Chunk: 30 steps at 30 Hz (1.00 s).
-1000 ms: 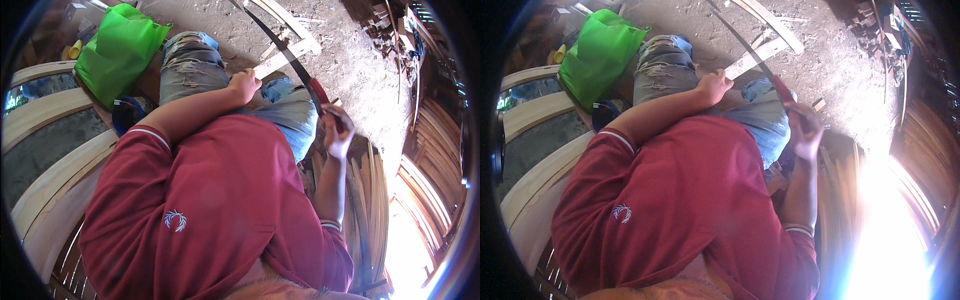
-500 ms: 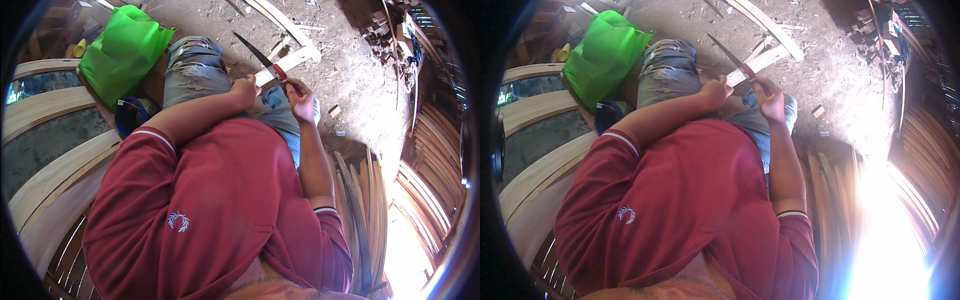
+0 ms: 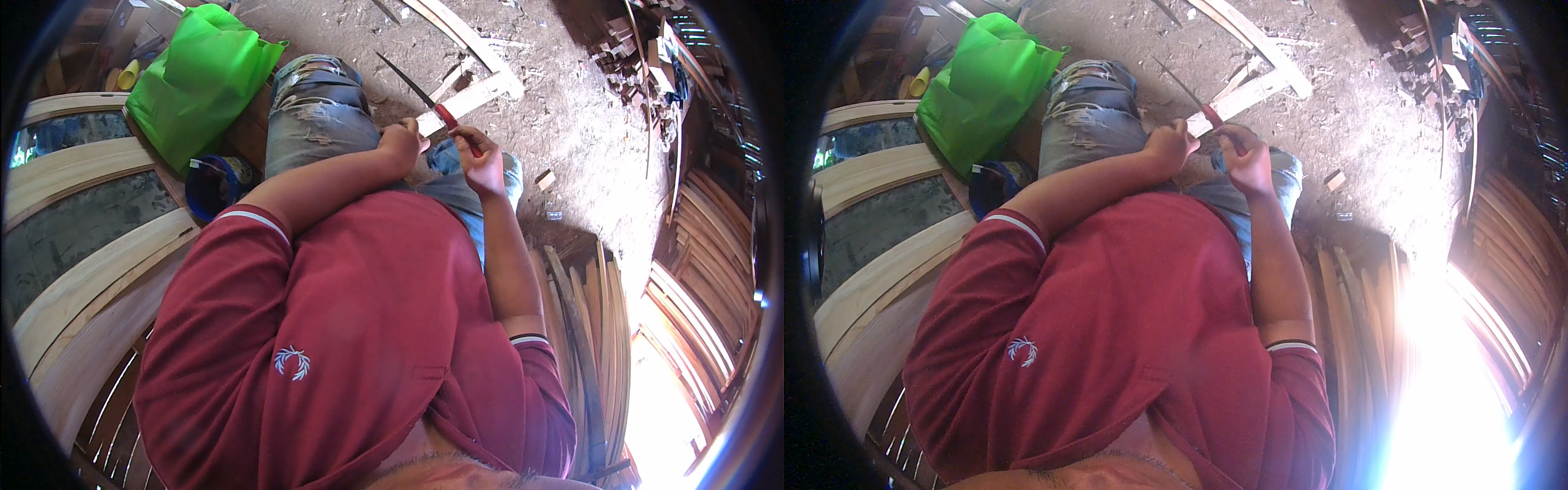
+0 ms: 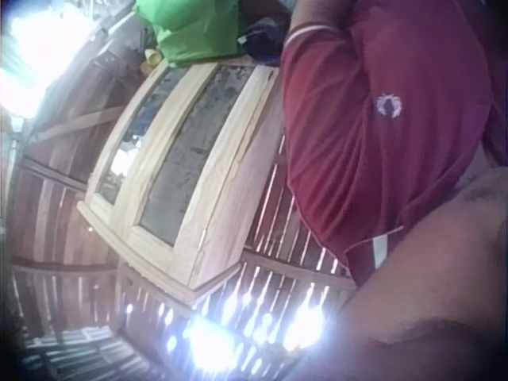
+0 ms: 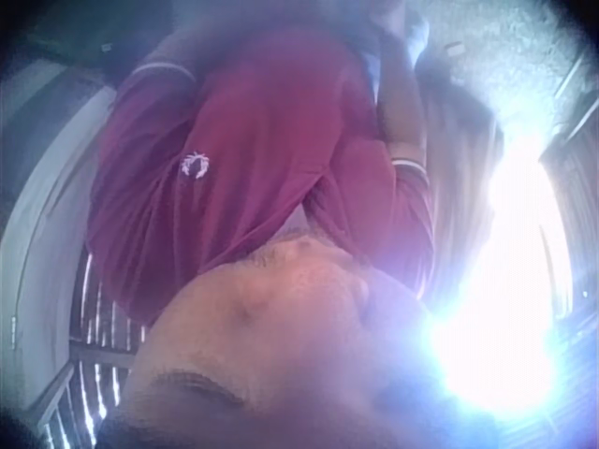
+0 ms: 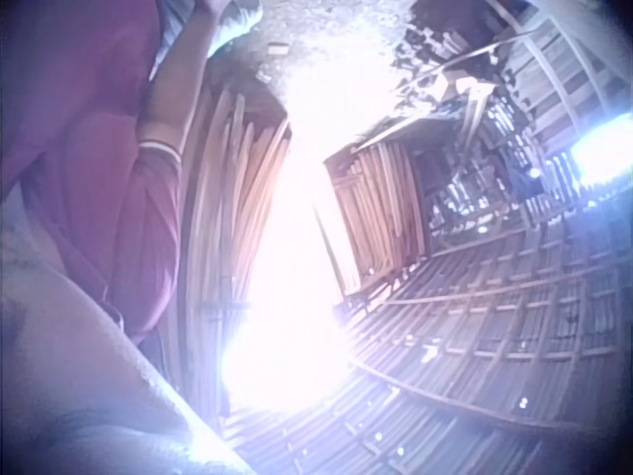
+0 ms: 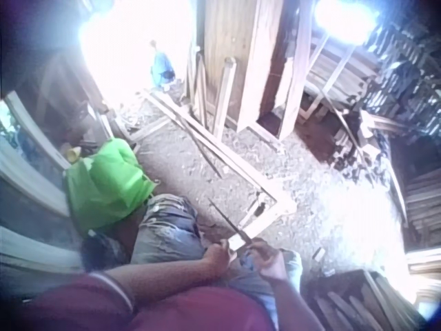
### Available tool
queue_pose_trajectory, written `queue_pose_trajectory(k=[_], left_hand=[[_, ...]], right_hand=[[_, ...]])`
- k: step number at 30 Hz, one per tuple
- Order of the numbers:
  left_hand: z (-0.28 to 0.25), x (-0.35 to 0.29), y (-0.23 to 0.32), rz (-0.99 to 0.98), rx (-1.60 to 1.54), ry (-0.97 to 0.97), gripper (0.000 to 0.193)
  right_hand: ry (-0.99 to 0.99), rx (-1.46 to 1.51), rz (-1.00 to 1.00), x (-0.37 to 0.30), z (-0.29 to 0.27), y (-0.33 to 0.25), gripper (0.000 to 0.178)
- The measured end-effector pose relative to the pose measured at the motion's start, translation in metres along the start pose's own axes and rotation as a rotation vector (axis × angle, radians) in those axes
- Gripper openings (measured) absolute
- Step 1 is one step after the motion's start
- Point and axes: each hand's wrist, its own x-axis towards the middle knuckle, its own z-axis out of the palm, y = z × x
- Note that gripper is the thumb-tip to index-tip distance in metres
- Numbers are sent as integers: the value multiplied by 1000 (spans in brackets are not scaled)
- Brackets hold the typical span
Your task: The person sits on the floor of a workshop and uses a hand saw to cut a thin wooden strip. They hold the wood steady with their left hand and saw with their right hand, generating sawdust. The person repositions the wood and continues cutting along its length.
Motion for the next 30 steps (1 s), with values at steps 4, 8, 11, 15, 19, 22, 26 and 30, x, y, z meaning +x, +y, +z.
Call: queue_pose_trajectory(k=[4,8,11,15,19,22,26,30], left_hand=[[-10,-2,0,4,18,-44,34],[4,2,-4,0,-24,-48,38],[-15,-6,-2,0,-29,-95,39],[-12,-5,-1,-29,-7,-79,40],[-9,-5,-1,8,29,-67,40],[-2,3,-4,31,43,-92,40],[2,0,-5,58,59,-57,37],[-2,-1,-5,41,15,-62,35]], right_hand=[[-43,-15,68,-10,-8,0,18],[-39,54,64,-50,-36,10,17],[5,-16,147,-97,-78,3,15],[-45,-136,172,-134,-119,-28,16],[-42,-158,144,-139,-120,-45,16],[89,159,78,-130,-109,-40,16],[64,47,17,-85,-79,-41,18],[-6,93,38,-29,-38,-19,17]])
